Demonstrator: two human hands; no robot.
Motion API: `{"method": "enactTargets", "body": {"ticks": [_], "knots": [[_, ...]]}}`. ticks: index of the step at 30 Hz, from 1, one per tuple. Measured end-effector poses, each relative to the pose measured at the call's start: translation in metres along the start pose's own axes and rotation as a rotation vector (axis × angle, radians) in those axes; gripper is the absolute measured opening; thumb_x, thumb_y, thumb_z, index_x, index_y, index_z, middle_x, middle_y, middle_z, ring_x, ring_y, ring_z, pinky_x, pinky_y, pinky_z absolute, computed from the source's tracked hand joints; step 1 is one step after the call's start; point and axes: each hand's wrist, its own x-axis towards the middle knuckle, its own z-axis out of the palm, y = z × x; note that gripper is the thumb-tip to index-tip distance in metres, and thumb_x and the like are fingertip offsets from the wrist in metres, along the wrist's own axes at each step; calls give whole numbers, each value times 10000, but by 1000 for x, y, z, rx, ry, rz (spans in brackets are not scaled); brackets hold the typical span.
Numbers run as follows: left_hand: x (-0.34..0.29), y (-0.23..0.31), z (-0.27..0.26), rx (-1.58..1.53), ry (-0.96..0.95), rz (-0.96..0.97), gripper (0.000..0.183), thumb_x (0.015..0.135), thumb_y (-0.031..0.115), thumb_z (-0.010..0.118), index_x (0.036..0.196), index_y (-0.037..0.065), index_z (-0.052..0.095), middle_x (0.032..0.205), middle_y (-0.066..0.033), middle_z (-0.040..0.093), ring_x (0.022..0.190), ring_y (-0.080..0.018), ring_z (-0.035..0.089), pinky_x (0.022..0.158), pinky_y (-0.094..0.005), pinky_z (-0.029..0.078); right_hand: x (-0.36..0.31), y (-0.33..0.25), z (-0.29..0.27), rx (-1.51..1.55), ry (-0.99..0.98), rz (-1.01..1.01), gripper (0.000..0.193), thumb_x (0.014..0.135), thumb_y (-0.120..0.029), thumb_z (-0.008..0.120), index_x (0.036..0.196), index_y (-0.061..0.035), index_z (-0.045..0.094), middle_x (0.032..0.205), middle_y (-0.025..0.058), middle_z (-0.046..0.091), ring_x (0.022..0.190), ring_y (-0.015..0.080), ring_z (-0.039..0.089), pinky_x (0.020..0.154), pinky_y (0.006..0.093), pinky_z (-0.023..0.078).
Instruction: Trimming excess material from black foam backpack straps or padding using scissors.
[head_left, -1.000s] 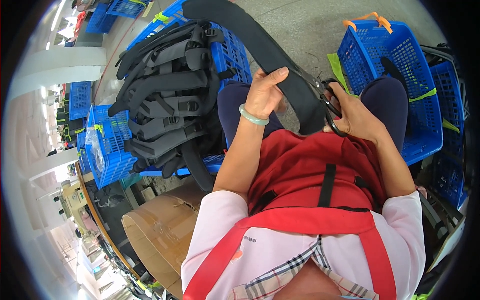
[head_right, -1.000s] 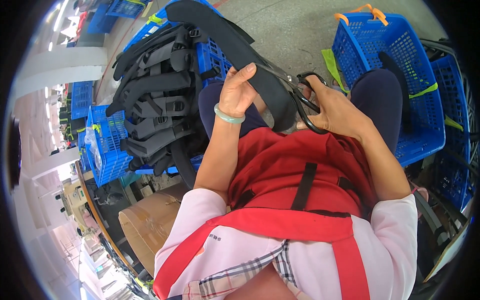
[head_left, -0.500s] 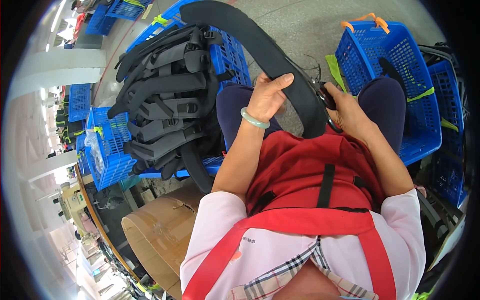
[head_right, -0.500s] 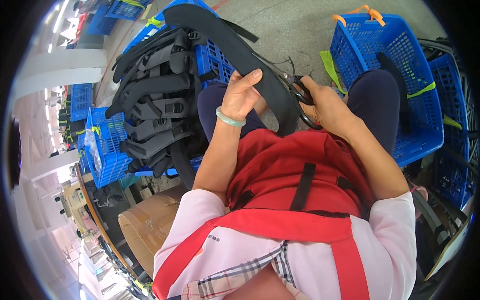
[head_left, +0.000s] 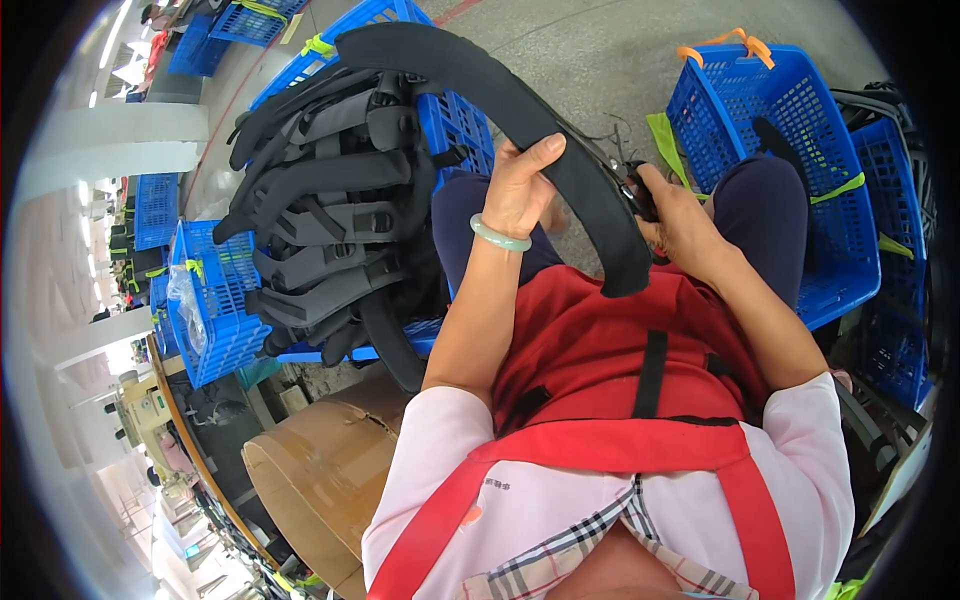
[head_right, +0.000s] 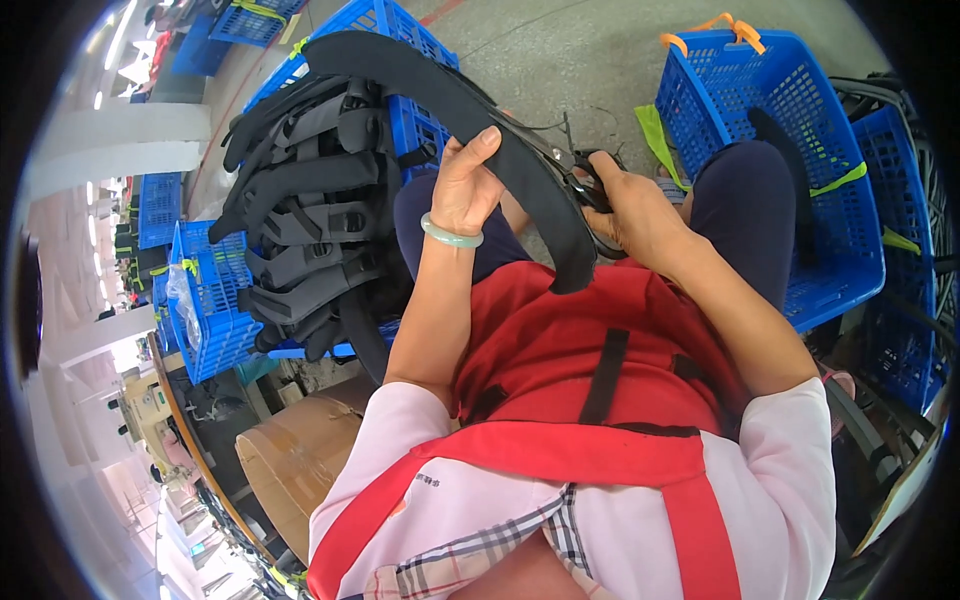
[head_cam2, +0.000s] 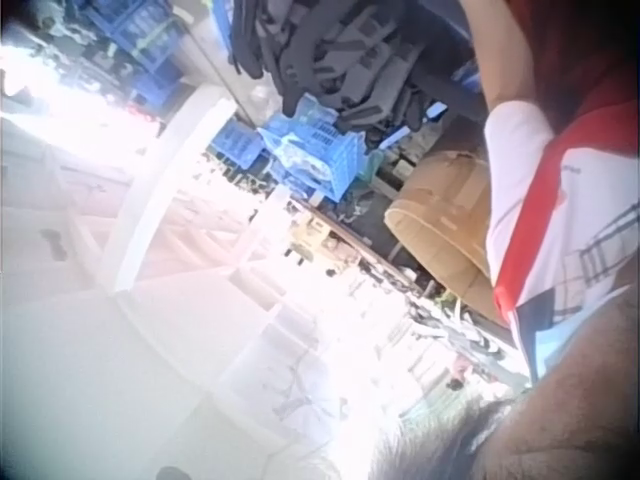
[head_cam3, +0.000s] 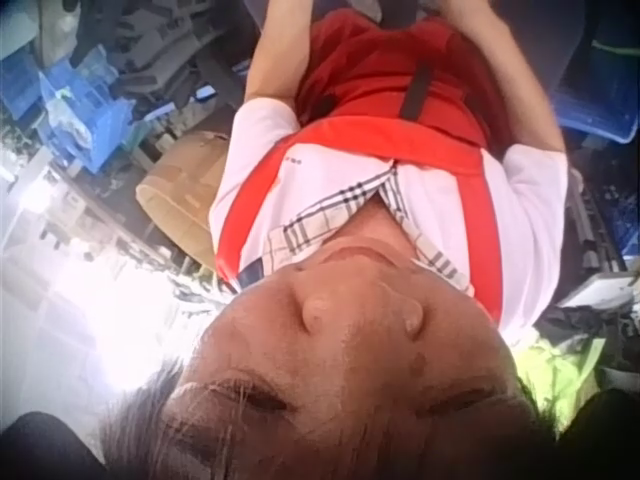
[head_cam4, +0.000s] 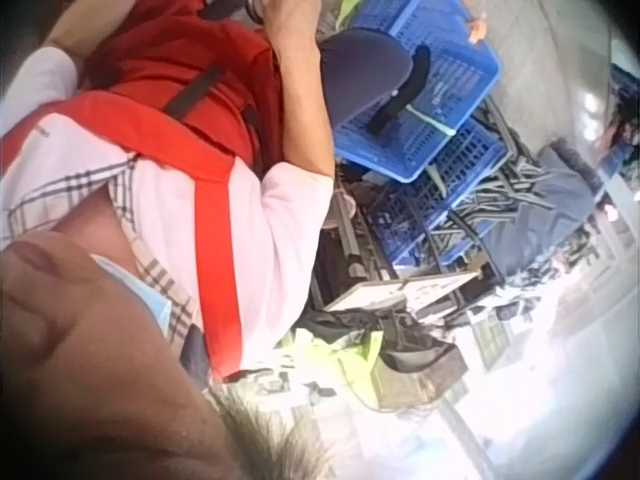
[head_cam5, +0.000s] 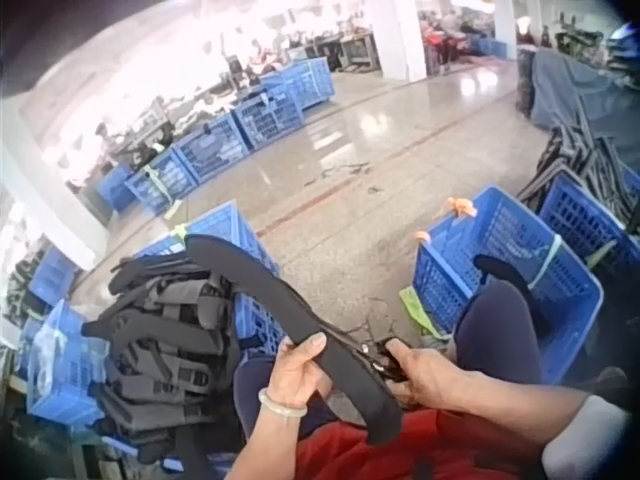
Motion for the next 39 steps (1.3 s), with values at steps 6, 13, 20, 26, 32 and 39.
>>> {"method": "enactTargets", "body": {"ticks": [6,13,20,26,32,39], "knots": [[-4,0,4,0,-2,4,126,822,-26,681,918,56,682,907,-45,681,842,-163,649,793,-326,531,2,-14,-11,15,-59,58,354,814,-126,663,1061,-1,442,824,285,596,850,468,575,696,475,437],[-6,-5,4,44,-45,27,129,831,-24,669,938,48,683,925,-52,686,841,-160,653,794,-316,531,2,-3,-9,-2,-17,-34,313,811,-110,665,1047,0,492,782,271,592,825,450,589,686,454,447],[6,16,0,-40,-18,-50,154,836,-18,659,975,46,675,942,-58,690,837,-163,660,803,-301,530,-1,-6,-17,47,-45,75,267,821,-68,646,1047,-15,513,763,254,584,718,404,585,637,407,451],[2,10,-8,162,12,65,154,809,-25,694,945,46,681,898,-34,688,819,-128,648,770,-266,512,7,2,-53,196,-328,27,212,878,-86,585,1064,-17,513,853,38,665,629,62,476,535,233,396],[2,6,-10,242,63,191,140,800,-20,713,919,51,688,890,-27,684,799,-104,632,742,-252,495,4,-7,-23,158,-168,72,525,796,-360,748,1093,4,513,755,133,549,694,201,503,659,333,435],[-2,-2,2,142,40,86,154,802,-17,712,940,46,685,899,-25,685,808,-107,636,757,-260,500,5,-1,-1,218,-28,51,525,804,-381,731,1062,28,524,800,205,591,733,301,590,681,379,459]]}}
